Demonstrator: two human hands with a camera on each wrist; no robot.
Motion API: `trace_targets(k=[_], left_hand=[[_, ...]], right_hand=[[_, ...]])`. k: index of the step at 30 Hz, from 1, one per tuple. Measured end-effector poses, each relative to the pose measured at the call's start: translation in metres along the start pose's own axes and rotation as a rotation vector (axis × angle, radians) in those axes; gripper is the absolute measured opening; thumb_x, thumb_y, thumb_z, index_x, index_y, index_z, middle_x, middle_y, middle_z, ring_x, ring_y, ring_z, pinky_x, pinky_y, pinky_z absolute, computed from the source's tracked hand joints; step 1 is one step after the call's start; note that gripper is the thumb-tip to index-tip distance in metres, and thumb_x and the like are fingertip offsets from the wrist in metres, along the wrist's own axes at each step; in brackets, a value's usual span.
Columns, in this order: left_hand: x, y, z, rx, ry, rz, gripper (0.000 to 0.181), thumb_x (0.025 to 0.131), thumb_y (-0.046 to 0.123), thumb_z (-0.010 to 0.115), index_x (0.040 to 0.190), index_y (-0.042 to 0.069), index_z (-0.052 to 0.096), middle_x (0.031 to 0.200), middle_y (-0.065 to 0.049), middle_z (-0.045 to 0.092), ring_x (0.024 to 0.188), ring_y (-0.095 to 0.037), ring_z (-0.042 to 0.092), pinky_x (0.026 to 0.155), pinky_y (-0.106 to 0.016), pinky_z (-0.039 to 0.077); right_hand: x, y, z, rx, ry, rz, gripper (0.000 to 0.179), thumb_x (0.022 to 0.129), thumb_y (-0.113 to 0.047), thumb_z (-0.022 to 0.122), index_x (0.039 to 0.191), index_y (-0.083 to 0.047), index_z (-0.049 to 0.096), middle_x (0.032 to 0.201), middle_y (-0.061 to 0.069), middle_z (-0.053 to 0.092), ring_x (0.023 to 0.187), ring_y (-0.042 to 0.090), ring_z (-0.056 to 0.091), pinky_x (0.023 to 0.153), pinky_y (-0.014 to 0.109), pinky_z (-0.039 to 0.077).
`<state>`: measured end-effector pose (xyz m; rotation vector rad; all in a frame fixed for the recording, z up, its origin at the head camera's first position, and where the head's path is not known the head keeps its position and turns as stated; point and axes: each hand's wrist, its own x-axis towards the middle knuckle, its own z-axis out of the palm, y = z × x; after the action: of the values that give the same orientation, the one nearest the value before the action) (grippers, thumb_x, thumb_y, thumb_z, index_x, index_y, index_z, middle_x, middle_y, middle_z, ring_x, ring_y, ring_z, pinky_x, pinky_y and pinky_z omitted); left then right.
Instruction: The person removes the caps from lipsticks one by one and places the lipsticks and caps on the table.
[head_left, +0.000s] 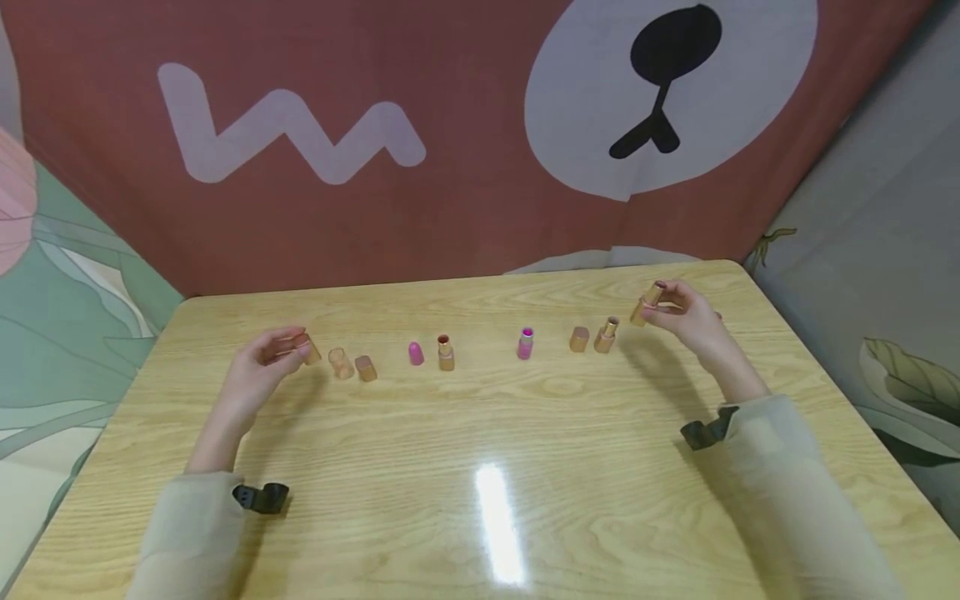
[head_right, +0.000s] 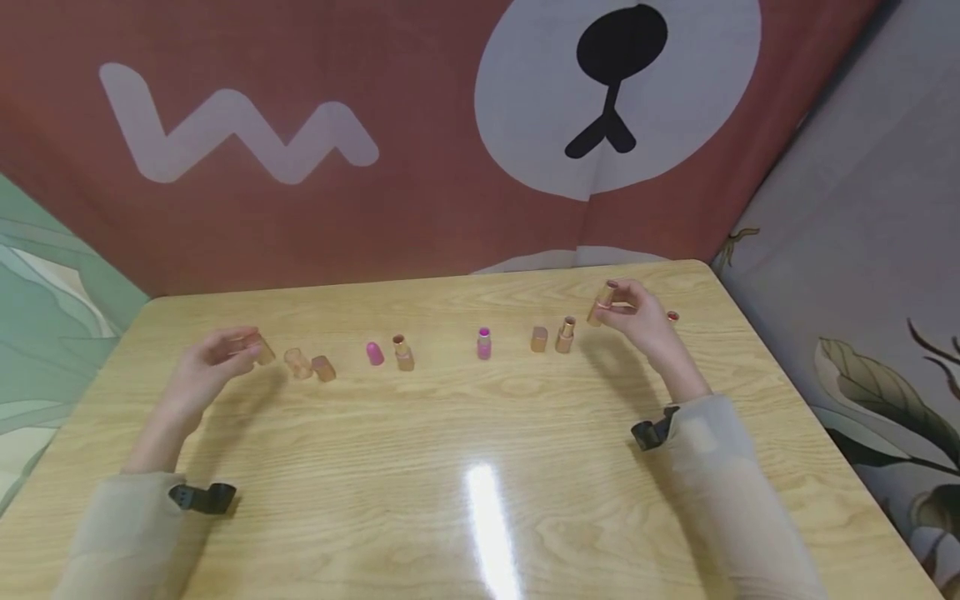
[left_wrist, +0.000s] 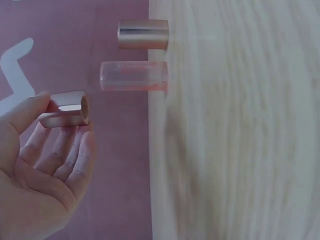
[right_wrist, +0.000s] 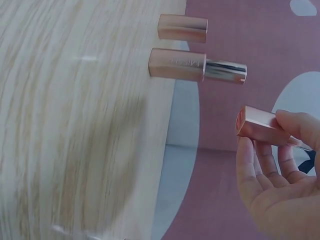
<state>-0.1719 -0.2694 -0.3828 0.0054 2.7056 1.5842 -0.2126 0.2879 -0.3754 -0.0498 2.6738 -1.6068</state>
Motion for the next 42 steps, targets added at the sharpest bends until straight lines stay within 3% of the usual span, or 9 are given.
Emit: trace_targets(k=[7, 11, 17, 22, 30, 32, 34, 38, 42], left_hand=[[0.002, -0.007, 0.000, 0.004, -0.069, -0.039, 0.057, 0.097, 0.029, 0.056, 0.138, -0.006, 0.040, 0.103, 0.025, 0.052, 0.090, 0.016, 0.053, 0.081, -0.013, 0.051], [0.004, -0.013, 0.000, 0.034, -0.114, -0.078, 0.055, 0.097, 0.028, 0.055, 0.138, -0.005, 0.040, 0.110, 0.010, 0.056, 0.090, 0.015, 0.052, 0.081, -0.014, 0.050], [0.006, -0.021, 0.003, 0.083, -0.142, -0.109, 0.056, 0.097, 0.030, 0.055, 0.138, -0.004, 0.041, 0.126, -0.015, 0.053, 0.089, 0.013, 0.051, 0.081, -0.014, 0.050], [0.006, -0.021, 0.003, 0.089, -0.166, -0.108, 0.057, 0.097, 0.032, 0.056, 0.138, -0.003, 0.041, 0.126, -0.016, 0.052, 0.090, 0.012, 0.051, 0.082, -0.016, 0.051], [0.007, -0.021, 0.001, 0.084, -0.192, -0.099, 0.057, 0.097, 0.032, 0.056, 0.138, -0.003, 0.041, 0.117, -0.005, 0.055, 0.089, 0.010, 0.053, 0.081, -0.015, 0.050], [0.008, -0.021, 0.001, 0.083, -0.195, -0.103, 0.057, 0.096, 0.032, 0.056, 0.139, -0.003, 0.041, 0.118, -0.005, 0.055, 0.089, 0.010, 0.053, 0.081, -0.015, 0.050], [0.008, -0.022, 0.002, 0.080, -0.198, -0.106, 0.057, 0.097, 0.032, 0.056, 0.139, -0.003, 0.041, 0.120, -0.007, 0.055, 0.089, 0.010, 0.052, 0.081, -0.015, 0.050], [0.009, -0.022, 0.003, 0.073, -0.202, -0.109, 0.056, 0.097, 0.030, 0.056, 0.139, -0.003, 0.040, 0.121, -0.008, 0.055, 0.089, 0.011, 0.052, 0.081, -0.014, 0.049], [0.009, -0.022, 0.003, 0.073, -0.202, -0.110, 0.055, 0.097, 0.029, 0.056, 0.139, -0.004, 0.040, 0.121, -0.008, 0.055, 0.088, 0.012, 0.052, 0.081, -0.014, 0.049]], right_hand=[[0.001, 0.004, -0.005, -0.029, 0.007, 0.023, 0.042, 0.094, -0.017, 0.061, 0.129, -0.003, 0.042, 0.098, -0.024, 0.047, 0.084, -0.018, 0.051, 0.076, 0.004, 0.045], [0.001, 0.008, -0.007, -0.041, 0.000, 0.024, 0.054, 0.093, -0.014, 0.061, 0.135, 0.009, 0.035, 0.096, -0.025, 0.046, 0.082, -0.018, 0.050, 0.075, 0.004, 0.044], [0.002, 0.015, -0.008, -0.025, -0.016, 0.023, 0.059, 0.092, -0.014, 0.063, 0.136, 0.012, 0.034, 0.091, -0.030, 0.048, 0.081, -0.018, 0.051, 0.075, 0.004, 0.045], [0.003, 0.016, -0.010, -0.043, -0.004, 0.024, 0.058, 0.091, -0.011, 0.063, 0.136, 0.012, 0.035, 0.088, -0.032, 0.049, 0.079, -0.018, 0.052, 0.073, 0.004, 0.045], [0.004, 0.021, -0.009, -0.067, -0.012, 0.016, 0.053, 0.091, -0.009, 0.063, 0.133, 0.013, 0.039, 0.088, -0.031, 0.050, 0.080, -0.015, 0.053, 0.072, 0.006, 0.047], [0.004, 0.024, -0.008, -0.082, -0.015, 0.021, 0.055, 0.091, -0.011, 0.064, 0.134, 0.013, 0.039, 0.095, -0.022, 0.055, 0.081, -0.016, 0.053, 0.073, 0.006, 0.048], [0.004, 0.025, -0.008, -0.095, -0.029, 0.036, 0.058, 0.092, -0.013, 0.063, 0.137, 0.013, 0.038, 0.110, -0.004, 0.061, 0.083, -0.017, 0.052, 0.074, 0.005, 0.047], [0.005, 0.027, -0.007, -0.115, -0.060, 0.065, 0.063, 0.094, -0.015, 0.061, 0.141, 0.015, 0.031, 0.136, 0.031, 0.045, 0.083, -0.020, 0.051, 0.074, 0.003, 0.045], [0.005, 0.029, -0.008, -0.114, -0.077, 0.078, 0.059, 0.095, -0.014, 0.059, 0.139, 0.015, 0.034, 0.139, 0.034, 0.041, 0.084, -0.022, 0.050, 0.074, 0.002, 0.044]])
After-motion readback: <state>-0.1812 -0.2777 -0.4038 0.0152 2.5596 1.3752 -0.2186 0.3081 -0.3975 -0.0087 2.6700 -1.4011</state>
